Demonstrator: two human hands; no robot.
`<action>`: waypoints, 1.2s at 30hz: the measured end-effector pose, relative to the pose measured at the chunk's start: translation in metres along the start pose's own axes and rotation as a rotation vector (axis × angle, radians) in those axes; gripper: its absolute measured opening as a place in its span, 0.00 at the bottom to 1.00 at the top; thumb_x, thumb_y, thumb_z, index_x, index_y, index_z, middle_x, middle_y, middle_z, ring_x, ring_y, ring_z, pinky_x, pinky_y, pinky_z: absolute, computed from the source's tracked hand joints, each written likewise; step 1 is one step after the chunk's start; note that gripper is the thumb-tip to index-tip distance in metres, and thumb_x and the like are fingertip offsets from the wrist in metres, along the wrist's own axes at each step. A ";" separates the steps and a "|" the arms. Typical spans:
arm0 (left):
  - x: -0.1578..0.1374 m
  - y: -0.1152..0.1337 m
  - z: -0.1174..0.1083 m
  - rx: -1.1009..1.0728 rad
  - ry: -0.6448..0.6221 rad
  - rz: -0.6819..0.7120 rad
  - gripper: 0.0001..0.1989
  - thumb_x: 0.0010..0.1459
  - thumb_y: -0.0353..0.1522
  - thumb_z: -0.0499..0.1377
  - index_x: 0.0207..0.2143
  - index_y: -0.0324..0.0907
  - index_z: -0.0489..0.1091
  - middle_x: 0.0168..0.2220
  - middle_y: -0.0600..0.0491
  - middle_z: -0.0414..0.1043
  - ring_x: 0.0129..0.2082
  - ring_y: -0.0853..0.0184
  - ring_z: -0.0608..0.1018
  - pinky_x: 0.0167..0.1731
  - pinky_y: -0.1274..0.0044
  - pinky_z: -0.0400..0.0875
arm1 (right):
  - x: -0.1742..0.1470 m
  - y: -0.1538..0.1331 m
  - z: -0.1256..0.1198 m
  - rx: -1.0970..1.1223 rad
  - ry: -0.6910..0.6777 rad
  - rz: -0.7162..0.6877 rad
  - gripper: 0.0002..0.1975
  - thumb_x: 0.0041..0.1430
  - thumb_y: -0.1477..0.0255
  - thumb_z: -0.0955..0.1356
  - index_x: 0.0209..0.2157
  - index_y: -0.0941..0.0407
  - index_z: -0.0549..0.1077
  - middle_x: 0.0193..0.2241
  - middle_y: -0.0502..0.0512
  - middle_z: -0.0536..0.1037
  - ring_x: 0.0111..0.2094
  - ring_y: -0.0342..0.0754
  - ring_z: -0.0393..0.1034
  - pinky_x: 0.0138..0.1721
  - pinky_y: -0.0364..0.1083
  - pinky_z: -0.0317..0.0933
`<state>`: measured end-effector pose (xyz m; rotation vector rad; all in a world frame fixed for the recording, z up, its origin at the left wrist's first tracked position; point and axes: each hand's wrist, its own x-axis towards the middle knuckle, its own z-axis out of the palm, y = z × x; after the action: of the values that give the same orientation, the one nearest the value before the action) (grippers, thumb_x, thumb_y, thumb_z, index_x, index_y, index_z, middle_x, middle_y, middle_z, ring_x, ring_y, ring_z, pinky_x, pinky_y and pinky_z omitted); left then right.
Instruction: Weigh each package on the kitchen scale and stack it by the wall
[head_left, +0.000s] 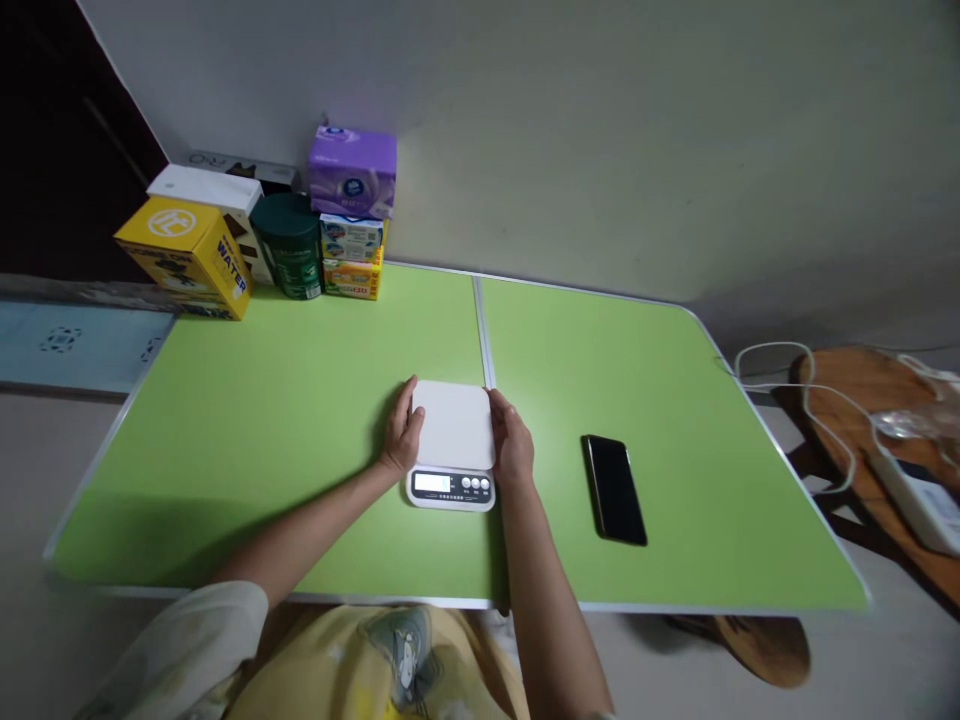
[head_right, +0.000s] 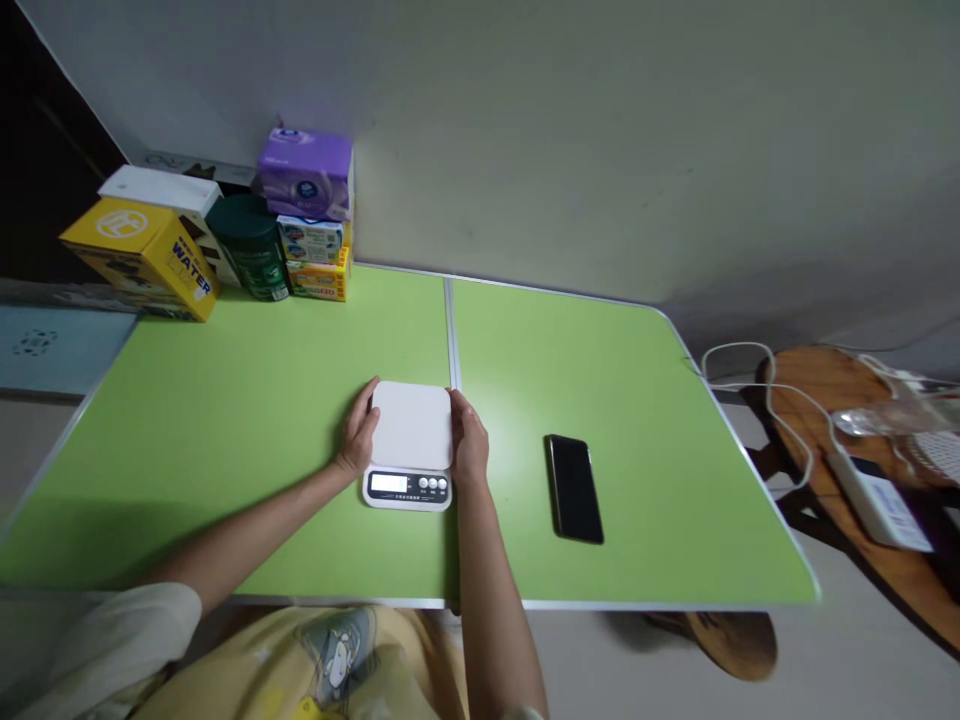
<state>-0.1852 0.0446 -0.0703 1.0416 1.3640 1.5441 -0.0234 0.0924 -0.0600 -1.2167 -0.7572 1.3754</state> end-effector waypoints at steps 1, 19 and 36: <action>0.000 0.000 0.000 -0.003 0.002 -0.004 0.32 0.61 0.49 0.50 0.62 0.42 0.60 0.65 0.44 0.59 0.65 0.55 0.61 0.65 0.62 0.50 | -0.001 -0.001 0.000 -0.053 0.006 -0.003 0.23 0.54 0.57 0.67 0.46 0.57 0.77 0.51 0.57 0.78 0.54 0.53 0.69 0.59 0.55 0.56; -0.010 0.009 0.003 -0.119 0.094 -0.112 0.30 0.61 0.48 0.54 0.60 0.42 0.63 0.64 0.44 0.61 0.64 0.55 0.63 0.64 0.63 0.54 | -0.009 -0.003 -0.006 -0.344 -0.047 -0.009 0.25 0.56 0.57 0.66 0.52 0.55 0.74 0.57 0.57 0.73 0.61 0.54 0.62 0.62 0.54 0.51; -0.012 -0.001 0.006 -0.157 0.095 -0.158 0.28 0.62 0.46 0.51 0.61 0.45 0.61 0.66 0.45 0.58 0.66 0.56 0.60 0.65 0.61 0.53 | -0.004 -0.009 -0.008 -0.323 -0.006 0.152 0.26 0.53 0.55 0.67 0.51 0.52 0.75 0.57 0.53 0.73 0.61 0.60 0.62 0.62 0.60 0.55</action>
<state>-0.1756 0.0354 -0.0717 0.7553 1.3321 1.5713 -0.0140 0.0889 -0.0529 -1.5487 -0.9324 1.4165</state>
